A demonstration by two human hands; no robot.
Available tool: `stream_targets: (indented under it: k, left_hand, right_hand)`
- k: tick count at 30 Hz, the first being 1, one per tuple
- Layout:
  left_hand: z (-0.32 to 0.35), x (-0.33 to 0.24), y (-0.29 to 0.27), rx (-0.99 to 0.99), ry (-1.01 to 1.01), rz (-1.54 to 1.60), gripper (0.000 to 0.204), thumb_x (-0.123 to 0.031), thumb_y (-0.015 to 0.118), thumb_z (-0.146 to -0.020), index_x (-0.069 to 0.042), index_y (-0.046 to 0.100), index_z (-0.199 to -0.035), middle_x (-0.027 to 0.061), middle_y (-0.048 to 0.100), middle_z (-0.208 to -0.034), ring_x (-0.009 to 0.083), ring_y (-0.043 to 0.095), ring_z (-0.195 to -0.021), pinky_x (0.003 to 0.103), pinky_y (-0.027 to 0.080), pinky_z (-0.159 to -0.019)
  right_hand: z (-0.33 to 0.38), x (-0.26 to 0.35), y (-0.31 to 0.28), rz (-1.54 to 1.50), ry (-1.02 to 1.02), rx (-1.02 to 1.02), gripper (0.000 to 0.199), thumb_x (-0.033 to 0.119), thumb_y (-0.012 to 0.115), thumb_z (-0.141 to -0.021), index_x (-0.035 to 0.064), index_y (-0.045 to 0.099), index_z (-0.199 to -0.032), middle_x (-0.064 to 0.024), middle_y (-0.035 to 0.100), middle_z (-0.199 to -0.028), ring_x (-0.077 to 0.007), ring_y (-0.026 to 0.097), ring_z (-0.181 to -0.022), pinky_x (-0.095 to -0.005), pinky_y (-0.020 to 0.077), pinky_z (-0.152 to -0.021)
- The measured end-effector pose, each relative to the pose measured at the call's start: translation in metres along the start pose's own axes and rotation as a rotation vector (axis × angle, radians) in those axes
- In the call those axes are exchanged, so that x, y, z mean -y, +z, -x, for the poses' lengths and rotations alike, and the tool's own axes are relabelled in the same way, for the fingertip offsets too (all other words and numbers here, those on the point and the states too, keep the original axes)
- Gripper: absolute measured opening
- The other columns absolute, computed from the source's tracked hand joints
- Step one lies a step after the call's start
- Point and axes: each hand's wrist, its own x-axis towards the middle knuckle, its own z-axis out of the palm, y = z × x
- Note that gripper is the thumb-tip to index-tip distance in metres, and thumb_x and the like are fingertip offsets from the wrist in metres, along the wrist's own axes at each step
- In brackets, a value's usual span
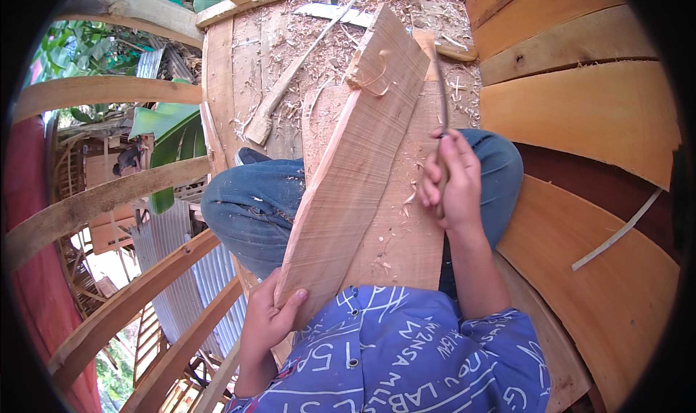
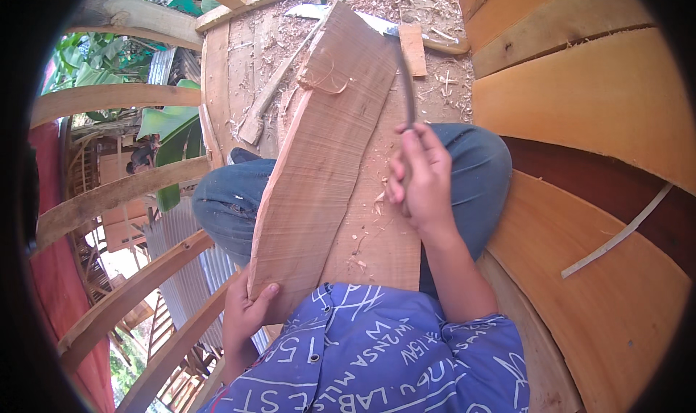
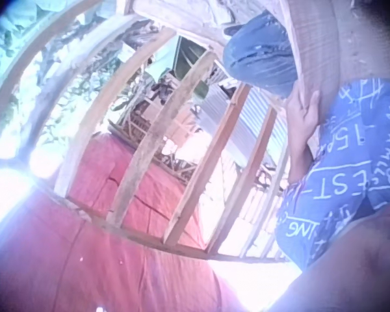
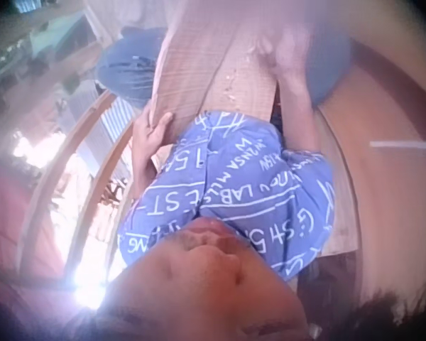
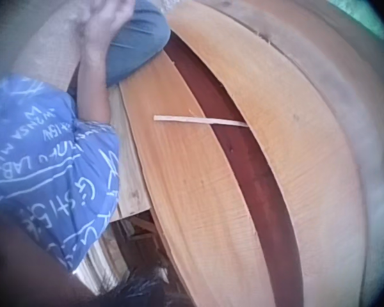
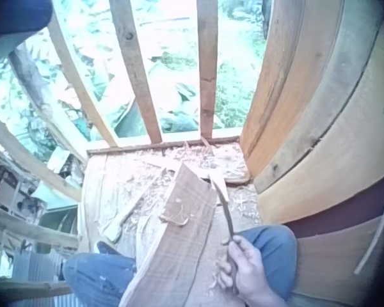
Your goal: The person sits cross-legged on a wooden platform and uses a curved knife to shave and shape a rectangular piece of wood. They hold the wood with their left hand and repeatedly scrape the surface with the knife in their right hand, removing thin shavings.
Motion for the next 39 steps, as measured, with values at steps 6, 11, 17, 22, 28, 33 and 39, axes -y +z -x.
stream_targets:
  k: [6,11,17,22,28,33,39]
  left_hand:
    - [-0.008,0.002,-0.004,0.062,0.026,-0.037,0.033,-0.008,0.065,-0.083,0.005,0.060,-0.114,0.0183,0.070,-0.090,0.0228,0.068,-0.083,0.034,0.051,-0.075]
    - [-0.005,0.001,0.000,0.015,0.020,0.009,0.031,-0.009,0.065,-0.083,0.005,0.061,-0.110,0.0179,0.069,-0.088,0.0228,0.068,-0.082,0.034,0.051,-0.074]
    - [-0.007,0.010,-0.006,0.053,0.019,-0.023,0.032,-0.007,0.066,-0.082,0.005,0.061,-0.112,0.0181,0.070,-0.089,0.0229,0.068,-0.082,0.033,0.051,-0.074]
    - [-0.007,0.006,-0.003,0.037,0.025,-0.008,0.032,-0.010,0.066,-0.083,0.005,0.061,-0.111,0.0174,0.069,-0.086,0.0229,0.067,-0.081,0.034,0.051,-0.074]
    - [-0.008,0.007,-0.004,0.050,0.029,-0.016,0.032,-0.009,0.066,-0.082,0.005,0.061,-0.111,0.0184,0.069,-0.089,0.0248,0.068,-0.084,0.034,0.050,-0.076]
    - [-0.007,0.011,-0.005,0.082,0.031,-0.025,0.032,-0.010,0.066,-0.082,0.006,0.061,-0.110,0.0202,0.068,-0.090,0.0318,0.068,-0.084,0.038,0.049,-0.084]
    - [-0.008,0.009,-0.005,0.082,0.027,0.003,0.032,-0.010,0.065,-0.082,0.006,0.061,-0.109,0.0219,0.068,-0.090,0.0375,0.067,-0.087,0.042,0.042,-0.099]
  right_hand:
    - [0.028,0.013,0.011,0.359,-0.075,0.175,0.021,0.016,0.050,-0.099,0.0015,0.054,-0.113,0.0012,0.047,-0.060,-0.0034,0.044,-0.045,-0.0201,0.0364,-0.040]
    - [0.015,-0.004,0.023,0.161,0.115,0.131,0.021,0.020,0.048,-0.101,0.0037,0.052,-0.113,0.0025,0.045,-0.063,-0.0037,0.041,-0.043,-0.0216,0.0361,-0.038]
    - [0.017,0.003,0.020,0.066,-0.030,0.101,0.023,0.025,0.042,-0.104,0.0059,0.049,-0.113,0.0003,0.044,-0.062,-0.0049,0.042,-0.040,-0.0191,0.0340,-0.036]
    - [0.039,-0.012,0.043,0.114,0.212,0.411,0.019,0.020,0.048,-0.101,0.0047,0.048,-0.113,0.0002,0.045,-0.062,-0.0054,0.042,-0.040,-0.0202,0.0359,-0.038]
    - [0.035,-0.018,0.041,-0.113,0.281,0.282,0.020,0.017,0.048,-0.100,0.0051,0.044,-0.116,-0.0023,0.046,-0.064,-0.0077,0.042,-0.038,-0.0222,0.0361,-0.036]
    - [0.037,-0.030,0.039,0.104,0.128,0.198,0.023,0.016,0.049,-0.100,0.0027,0.044,-0.118,-0.0026,0.049,-0.070,-0.0060,0.043,-0.042,-0.0207,0.0356,-0.037]
    - [0.036,-0.033,0.025,0.419,-0.243,0.125,0.026,0.018,0.049,-0.100,-0.0001,0.048,-0.119,-0.0015,0.051,-0.077,-0.0023,0.044,-0.052,-0.0176,0.0336,-0.045]
